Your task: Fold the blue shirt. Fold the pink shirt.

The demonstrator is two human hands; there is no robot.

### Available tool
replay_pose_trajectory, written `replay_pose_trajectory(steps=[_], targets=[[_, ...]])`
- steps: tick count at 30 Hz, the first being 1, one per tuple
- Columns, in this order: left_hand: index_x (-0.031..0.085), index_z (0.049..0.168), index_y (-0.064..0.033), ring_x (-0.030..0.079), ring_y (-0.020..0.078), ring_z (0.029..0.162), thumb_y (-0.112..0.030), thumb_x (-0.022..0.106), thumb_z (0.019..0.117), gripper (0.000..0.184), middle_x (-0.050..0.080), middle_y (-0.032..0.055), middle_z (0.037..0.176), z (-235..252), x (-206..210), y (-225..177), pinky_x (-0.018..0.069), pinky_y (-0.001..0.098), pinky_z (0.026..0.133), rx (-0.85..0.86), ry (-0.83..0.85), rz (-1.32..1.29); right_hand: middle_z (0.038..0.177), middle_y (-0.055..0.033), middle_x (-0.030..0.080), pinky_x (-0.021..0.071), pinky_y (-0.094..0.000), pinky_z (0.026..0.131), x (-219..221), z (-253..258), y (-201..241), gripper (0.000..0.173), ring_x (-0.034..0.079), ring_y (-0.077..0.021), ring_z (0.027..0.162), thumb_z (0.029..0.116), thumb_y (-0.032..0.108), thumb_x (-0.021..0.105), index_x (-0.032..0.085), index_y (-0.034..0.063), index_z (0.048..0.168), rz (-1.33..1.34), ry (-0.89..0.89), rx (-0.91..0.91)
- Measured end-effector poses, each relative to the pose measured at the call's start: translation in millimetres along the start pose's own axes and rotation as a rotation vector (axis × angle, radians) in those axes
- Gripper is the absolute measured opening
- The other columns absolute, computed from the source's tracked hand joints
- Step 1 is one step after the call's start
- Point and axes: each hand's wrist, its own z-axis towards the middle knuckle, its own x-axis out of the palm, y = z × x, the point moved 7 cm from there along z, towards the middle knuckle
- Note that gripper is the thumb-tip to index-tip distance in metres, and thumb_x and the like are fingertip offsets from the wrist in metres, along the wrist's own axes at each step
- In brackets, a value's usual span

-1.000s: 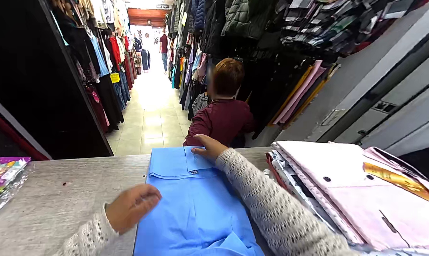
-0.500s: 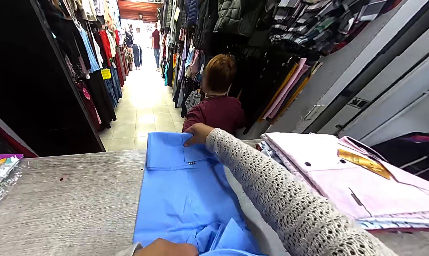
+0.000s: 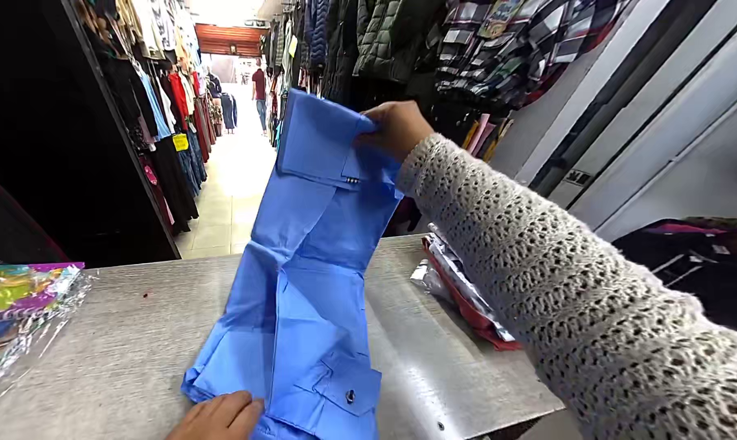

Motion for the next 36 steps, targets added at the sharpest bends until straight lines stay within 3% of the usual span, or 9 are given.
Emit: replay_pose_trajectory(steps=[9,12,14,17,22,26,29,33,36], targets=[[0.062,0.131,0.0076,0.066,0.0465,0.115,-0.025,0.077,0.083,0.06,0.062,0.03,0.132,2,-19,16,0.0548,0.0585,0.093,0.081,-0.284,0.034,0.116,-0.0273,0.067,0.0474,-0.0677,0.091,44,-14,4,0.024,0.064,-0.0465,0.109,0.0943,0.014,0.069,0.074,-0.0006,0.112,-0.044,0.013,0.068],[0.06,0.131,0.0098,0.061,0.0481,0.122,-0.015,0.076,0.0846,0.055,0.059,0.0319,0.135,33,-10,23,0.0499,0.0607,0.099,0.036,-0.131,-0.066,0.12,-0.0282,0.064,0.0468,-0.0679,0.092,46,-17,3,0.024,0.063,-0.0467,0.11,0.0933,0.015,0.071,0.075,0.001,0.112,-0.022,0.01,0.108],[0.063,0.123,0.0126,0.059,0.0468,0.125,-0.006,0.069,0.0909,0.037,0.06,0.0327,0.133,53,-8,20,0.0469,0.0582,0.104,0.027,0.022,-0.149,0.12,-0.0279,0.063,0.0465,-0.0678,0.091,49,-20,7,0.023,0.063,-0.0462,0.109,0.0929,0.014,0.071,0.075,0.0016,0.112,-0.005,0.014,0.113],[0.07,0.101,0.013,0.068,0.0436,0.11,0.005,0.056,0.0937,0.018,0.07,0.0299,0.112,86,-15,16,0.0517,0.0548,0.098,0.102,0.003,-0.117,0.117,-0.0256,0.065,0.0468,-0.0664,0.091,53,-25,10,0.022,0.063,-0.0442,0.109,0.0932,0.014,0.071,0.076,0.0025,0.111,0.003,0.008,0.093],[0.073,0.112,0.0033,0.068,0.0372,0.112,0.005,0.055,0.0961,0.024,0.071,0.022,0.114,182,-31,10,0.0515,0.0556,0.099,0.14,-0.007,0.078,0.116,-0.0246,0.066,0.0461,-0.0651,0.092,60,-24,0,0.021,0.063,-0.0419,0.11,0.0934,0.014,0.071,0.076,0.0024,0.111,0.02,0.023,0.087],[0.054,0.143,-0.002,0.046,0.039,0.141,-0.011,0.064,0.0991,0.046,0.049,0.0203,0.151,246,-20,25,0.0341,0.0633,0.113,-0.143,0.125,0.16,0.119,-0.0256,0.065,0.0449,-0.0674,0.093,75,-15,-22,0.023,0.062,-0.0437,0.112,0.0932,0.014,0.071,0.075,0.0021,0.113,0.031,0.057,0.137],[0.052,0.145,-0.0017,0.044,0.0395,0.142,-0.014,0.063,0.0999,0.048,0.045,0.0214,0.155,229,-29,38,0.035,0.0637,0.112,-0.212,0.027,0.083,0.12,-0.0248,0.064,0.0454,-0.0664,0.092,94,-14,-37,0.023,0.062,-0.0428,0.112,0.0941,0.013,0.069,0.074,0.0024,0.113,0.033,0.119,0.12],[0.062,0.13,0.0041,0.062,0.0438,0.121,0.01,0.056,0.0943,0.037,0.061,0.0266,0.134,162,-45,66,0.0509,0.0594,0.1,-0.14,-0.236,0.145,0.119,-0.0252,0.065,0.0457,-0.0666,0.093,114,-19,-58,0.022,0.063,-0.0431,0.112,0.0944,0.011,0.068,0.074,0.0003,0.112,0.064,0.137,0.067],[0.072,0.125,-0.0154,0.064,0.0434,0.119,0.007,0.056,0.088,0.046,0.064,0.0189,0.134,108,-31,78,0.0529,0.0637,0.092,0.102,-0.305,0.27,0.117,-0.025,0.065,0.0468,-0.0658,0.092,124,-18,-64,0.02,0.064,-0.0429,0.109,0.0947,0.011,0.068,0.074,-0.0001,0.111,0.076,0.145,0.036]])
